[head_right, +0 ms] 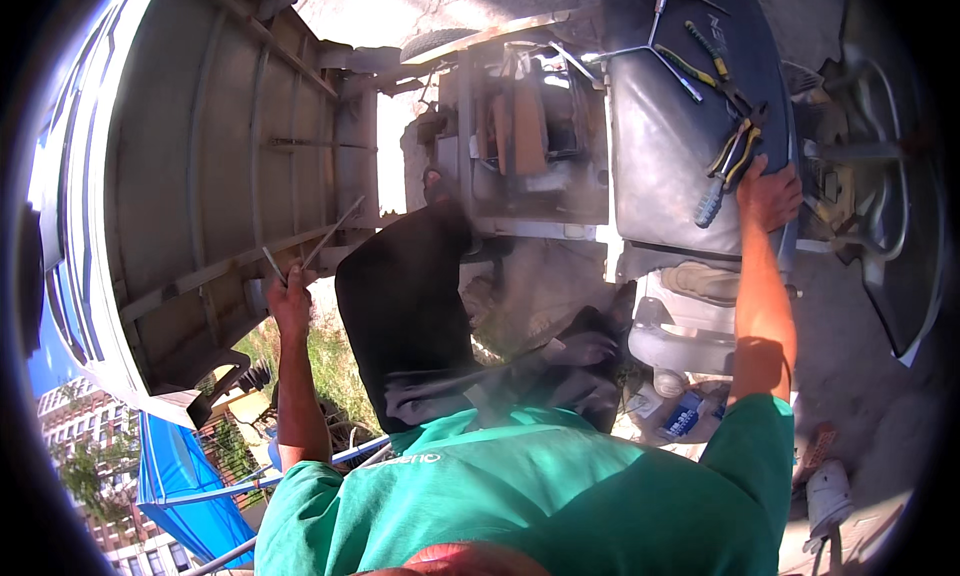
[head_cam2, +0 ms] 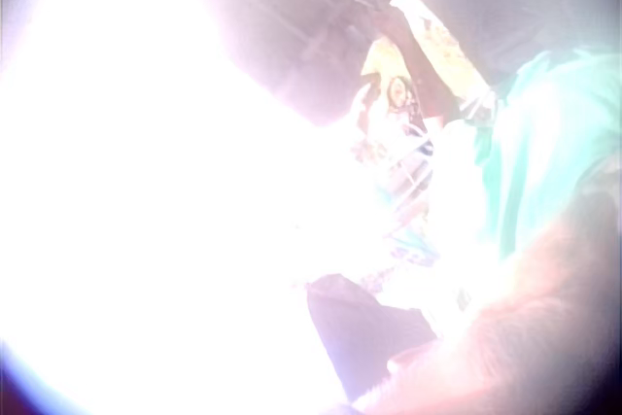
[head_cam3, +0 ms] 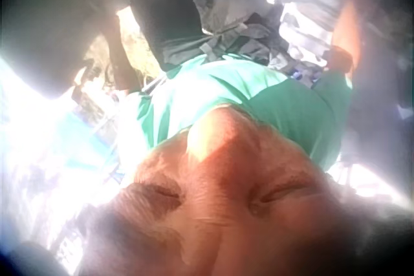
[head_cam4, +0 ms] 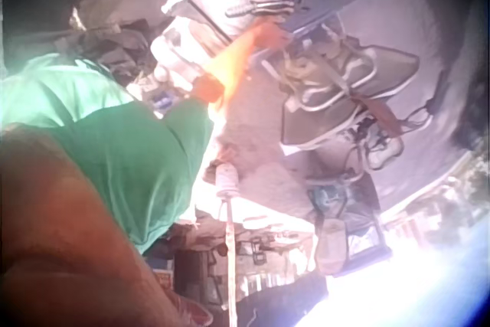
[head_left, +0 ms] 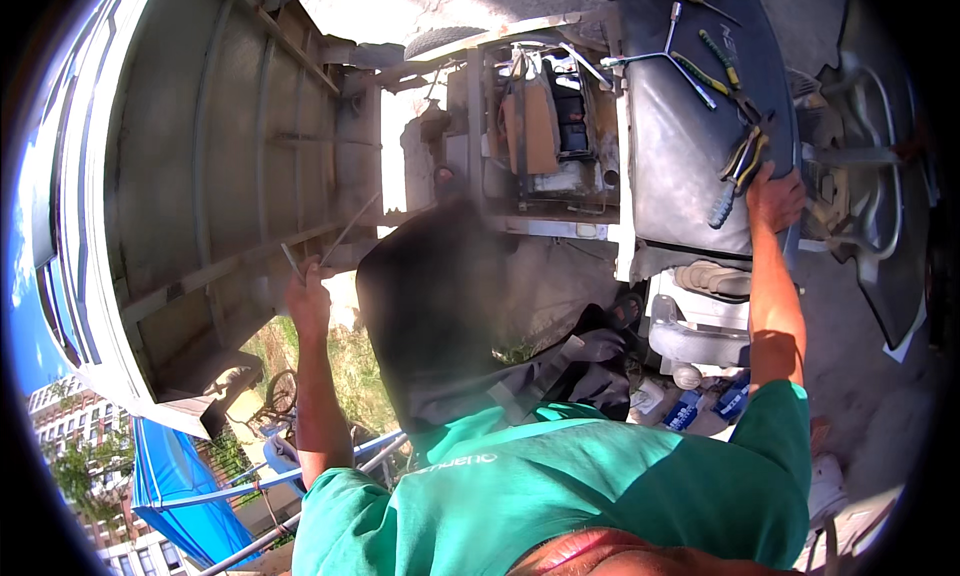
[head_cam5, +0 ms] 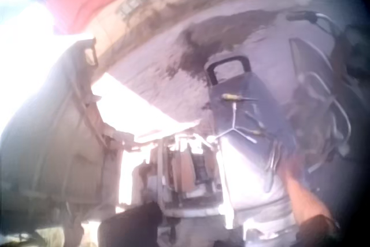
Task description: The person works on the internal components of a motorized tricycle using a cross wrench and pliers.
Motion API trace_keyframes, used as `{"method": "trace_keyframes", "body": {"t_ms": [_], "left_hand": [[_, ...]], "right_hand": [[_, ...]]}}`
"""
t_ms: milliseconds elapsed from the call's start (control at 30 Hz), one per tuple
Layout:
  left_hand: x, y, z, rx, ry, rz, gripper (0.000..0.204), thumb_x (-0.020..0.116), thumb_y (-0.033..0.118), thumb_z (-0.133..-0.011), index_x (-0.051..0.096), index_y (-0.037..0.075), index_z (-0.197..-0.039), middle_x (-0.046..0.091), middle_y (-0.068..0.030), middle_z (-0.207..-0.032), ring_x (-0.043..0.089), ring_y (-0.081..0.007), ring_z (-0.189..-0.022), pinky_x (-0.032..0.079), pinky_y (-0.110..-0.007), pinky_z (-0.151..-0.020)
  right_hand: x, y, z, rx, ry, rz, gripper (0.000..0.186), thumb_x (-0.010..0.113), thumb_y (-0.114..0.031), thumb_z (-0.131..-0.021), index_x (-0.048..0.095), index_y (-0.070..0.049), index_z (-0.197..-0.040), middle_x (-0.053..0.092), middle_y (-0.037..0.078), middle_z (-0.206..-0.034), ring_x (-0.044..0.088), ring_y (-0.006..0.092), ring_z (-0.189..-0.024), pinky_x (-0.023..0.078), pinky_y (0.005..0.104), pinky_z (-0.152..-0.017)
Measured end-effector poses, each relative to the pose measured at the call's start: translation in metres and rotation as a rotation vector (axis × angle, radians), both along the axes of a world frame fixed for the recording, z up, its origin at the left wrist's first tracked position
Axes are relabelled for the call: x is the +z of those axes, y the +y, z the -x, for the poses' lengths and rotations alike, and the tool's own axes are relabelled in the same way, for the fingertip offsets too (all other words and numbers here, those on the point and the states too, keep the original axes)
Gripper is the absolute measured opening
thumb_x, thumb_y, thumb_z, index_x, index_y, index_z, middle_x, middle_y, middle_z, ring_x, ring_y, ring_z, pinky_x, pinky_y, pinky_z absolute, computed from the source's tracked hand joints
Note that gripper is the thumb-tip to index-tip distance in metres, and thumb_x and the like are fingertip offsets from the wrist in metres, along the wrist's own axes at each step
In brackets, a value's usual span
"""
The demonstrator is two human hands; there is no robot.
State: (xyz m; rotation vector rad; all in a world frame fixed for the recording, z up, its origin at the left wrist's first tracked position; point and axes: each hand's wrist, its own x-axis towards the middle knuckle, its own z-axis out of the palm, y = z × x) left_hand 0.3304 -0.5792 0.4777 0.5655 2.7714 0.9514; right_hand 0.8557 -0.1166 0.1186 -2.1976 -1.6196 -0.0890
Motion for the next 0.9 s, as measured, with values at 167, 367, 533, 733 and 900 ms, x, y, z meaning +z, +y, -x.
{"method": "trace_keyframes", "body": {"t_ms": [167, 367, 533, 733, 900], "left_hand": [[-0.042, 0.024, 0.031, -0.012, -0.058, 0.053, 0.028, 0.055, 0.018, -0.099, 0.065, -0.003, -0.115, 0.070, -0.0071, -0.081, 0.048, -0.0064, -0.048, 0.040, -0.025, -0.045], [-0.088, 0.052, 0.092, -0.176, -0.037, 0.061, 0.028, 0.055, 0.020, -0.100, 0.066, -0.003, -0.111, 0.070, -0.0062, -0.080, 0.050, -0.0076, -0.050, 0.041, -0.026, -0.048], [-0.121, 0.129, 0.130, -0.248, -0.141, 0.067, 0.028, 0.054, 0.021, -0.102, 0.067, 0.000, -0.114, 0.070, -0.0067, -0.087, 0.057, -0.0075, -0.066, 0.045, -0.024, -0.059], [-0.197, 0.244, 0.186, -0.442, -0.322, -0.247, 0.029, 0.052, 0.020, -0.103, 0.064, -0.002, -0.117, 0.072, -0.0090, -0.092, 0.055, -0.0075, -0.063, 0.045, -0.024, -0.056], [-0.288, 0.370, 0.235, -0.644, -0.375, -0.423, 0.029, 0.053, 0.016, -0.103, 0.063, -0.003, -0.122, 0.072, -0.0085, -0.091, 0.057, -0.0083, -0.066, 0.048, -0.024, -0.062]], "right_hand": [[0.000, 0.003, 0.000, -0.004, 0.003, 0.009, 0.065, 0.055, -0.056, -0.090, 0.055, -0.008, -0.133, 0.058, 0.018, -0.129, 0.052, 0.0386, -0.122, 0.042, 0.0542, -0.100], [-0.012, 0.007, 0.001, -0.011, -0.053, 0.029, 0.064, 0.055, -0.058, -0.090, 0.057, -0.010, -0.132, 0.060, 0.017, -0.127, 0.054, 0.0389, -0.120, 0.044, 0.0529, -0.098], [-0.015, 0.009, -0.006, -0.018, -0.074, 0.041, 0.066, 0.054, -0.057, -0.091, 0.056, -0.009, -0.135, 0.059, 0.020, -0.128, 0.054, 0.0408, -0.120, 0.045, 0.0518, -0.099], [-0.032, 0.018, -0.012, -0.016, -0.071, 0.068, 0.068, 0.051, -0.057, -0.094, 0.054, -0.005, -0.137, 0.057, 0.023, -0.133, 0.052, 0.0420, -0.124, 0.042, 0.0494, -0.104], [-0.048, 0.020, -0.069, 0.077, -0.150, 0.147, 0.068, 0.048, -0.052, -0.097, 0.049, -0.001, -0.143, 0.054, 0.025, -0.138, 0.050, 0.0414, -0.129, 0.037, 0.0442, -0.109]]}}
